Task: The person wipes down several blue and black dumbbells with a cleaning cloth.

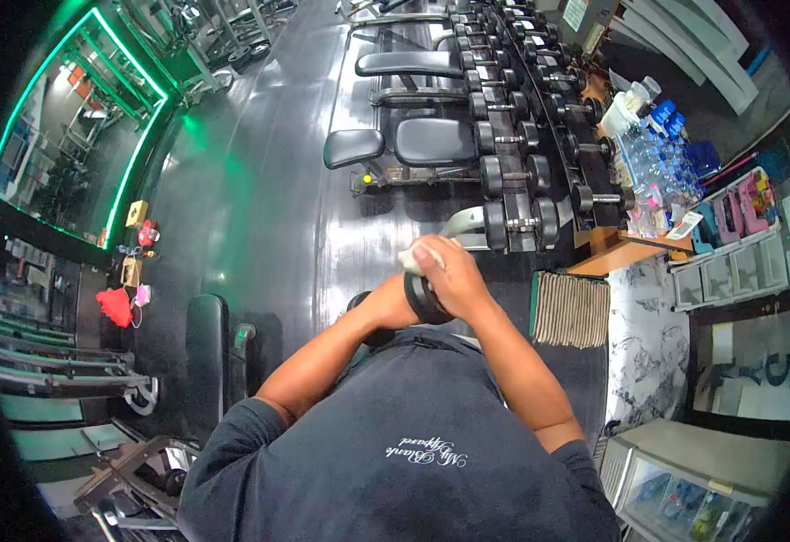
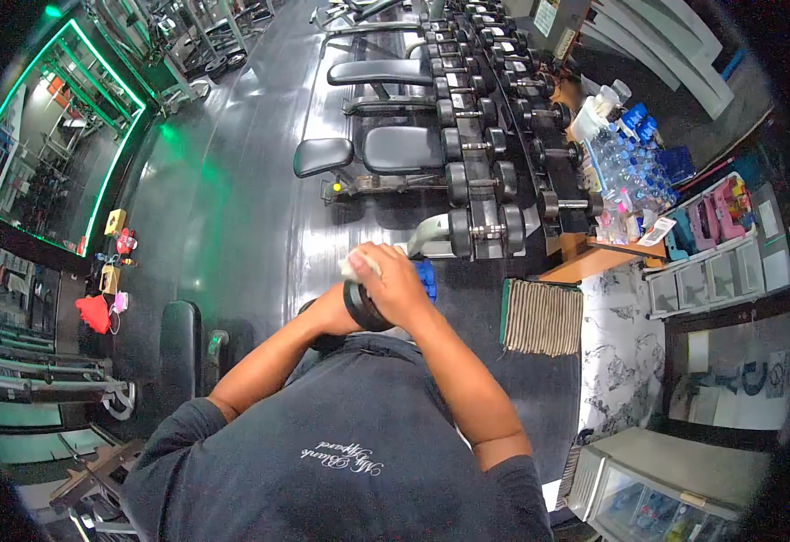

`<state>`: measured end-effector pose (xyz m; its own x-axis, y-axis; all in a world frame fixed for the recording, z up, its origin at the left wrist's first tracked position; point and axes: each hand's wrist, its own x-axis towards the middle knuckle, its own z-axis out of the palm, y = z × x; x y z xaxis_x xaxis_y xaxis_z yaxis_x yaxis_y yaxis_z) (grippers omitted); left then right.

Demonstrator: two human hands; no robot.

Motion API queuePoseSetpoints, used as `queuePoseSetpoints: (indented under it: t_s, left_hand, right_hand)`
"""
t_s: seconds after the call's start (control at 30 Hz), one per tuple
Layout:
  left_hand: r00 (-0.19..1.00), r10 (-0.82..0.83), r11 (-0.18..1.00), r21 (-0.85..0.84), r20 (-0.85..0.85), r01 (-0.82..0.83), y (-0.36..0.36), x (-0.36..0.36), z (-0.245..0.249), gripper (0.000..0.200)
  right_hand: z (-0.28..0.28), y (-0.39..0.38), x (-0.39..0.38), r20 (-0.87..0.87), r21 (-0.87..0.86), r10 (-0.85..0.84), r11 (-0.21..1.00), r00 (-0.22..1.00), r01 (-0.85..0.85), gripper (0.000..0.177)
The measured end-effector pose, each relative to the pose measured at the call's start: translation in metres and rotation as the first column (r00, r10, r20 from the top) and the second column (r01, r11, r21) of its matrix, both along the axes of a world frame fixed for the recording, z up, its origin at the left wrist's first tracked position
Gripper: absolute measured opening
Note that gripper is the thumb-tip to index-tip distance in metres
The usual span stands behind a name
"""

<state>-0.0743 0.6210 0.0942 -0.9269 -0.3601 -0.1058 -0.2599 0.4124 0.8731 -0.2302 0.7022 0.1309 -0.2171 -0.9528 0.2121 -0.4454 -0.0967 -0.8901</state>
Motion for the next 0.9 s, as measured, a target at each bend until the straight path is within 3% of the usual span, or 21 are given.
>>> queuePoseSetpoints:
  t_s: [0.13, 0.23, 0.27, 0.37, 0.43, 0.53, 0.63, 0.73, 0.77, 0.83, 0.9]
  left_hand:
    - [0.995, -0.052, 0.996, -0.064, 0.091, 0.057, 0.0, -0.001, -0.006, 0.038]
    - [0.999, -0.031, 0.996, -0.082, 0.031, 0.034, -0.001, 0.002, -0.008, 0.038]
    - [0.999, -0.015, 0.996, -0.084, 0.049, 0.019, -0.002, 0.002, -0.007, 0.038]
    - [0.995, 0.015, 1.0, -0.018, 0.095, -0.013, -0.007, 0.0, -0.016, 0.044]
    - [0.996, 0.055, 0.998, -0.004, -0.073, -0.055, -0.006, 0.003, -0.013, 0.05]
    - [0.994, 0.079, 0.99, -0.112, -0.07, -0.086, -0.006, 0.007, -0.013, 0.055]
    - [1.0, -0.013, 0.988, -0.153, -0.007, 0.011, -0.006, 0.013, 0.0, 0.05]
    - [0.998, -0.029, 0.98, -0.193, 0.048, 0.038, -0.003, 0.01, -0.011, 0.047]
    - [1.0, 0.01, 0.991, -0.13, 0.003, -0.01, -0.003, 0.006, -0.017, 0.048]
    - [0.993, 0.094, 0.996, 0.004, -0.073, -0.094, -0.006, 0.001, -0.027, 0.049]
    - [0.997, 0.072, 0.996, -0.048, -0.004, -0.072, -0.007, 0.001, -0.008, 0.047]
  right_hand:
    - [-0.009, 0.0, -0.004, 0.064, 0.3, -0.298, 0.916, 0.952, 0.267, 0.048]
    - [-0.024, 0.008, -0.003, 0.084, 0.069, -0.354, 0.935, 0.931, 0.349, 0.037]
    - [-0.011, 0.014, -0.003, 0.047, -0.022, -0.282, 0.959, 0.958, 0.283, 0.029]
    - [0.0, 0.036, 0.008, -0.103, -0.121, -0.159, 0.982, 0.982, 0.147, 0.033]
    - [0.017, 0.045, 0.013, -0.081, -0.098, -0.037, 0.995, 0.996, 0.029, 0.043]
    - [0.023, 0.059, -0.003, -0.096, -0.047, 0.057, 0.997, 0.994, -0.061, 0.05]
    - [0.01, 0.056, -0.014, -0.224, -0.025, -0.133, 0.991, 0.966, 0.131, 0.048]
    - [0.023, 0.042, 0.002, -0.086, -0.067, -0.256, 0.966, 0.963, 0.251, 0.043]
    - [0.033, 0.039, 0.01, -0.062, -0.082, -0.275, 0.959, 0.959, 0.27, 0.042]
    - [0.038, 0.043, 0.017, -0.022, -0.082, -0.226, 0.971, 0.974, 0.224, 0.039]
    - [0.04, 0.048, 0.012, -0.085, -0.101, -0.109, 0.99, 0.99, 0.1, 0.039]
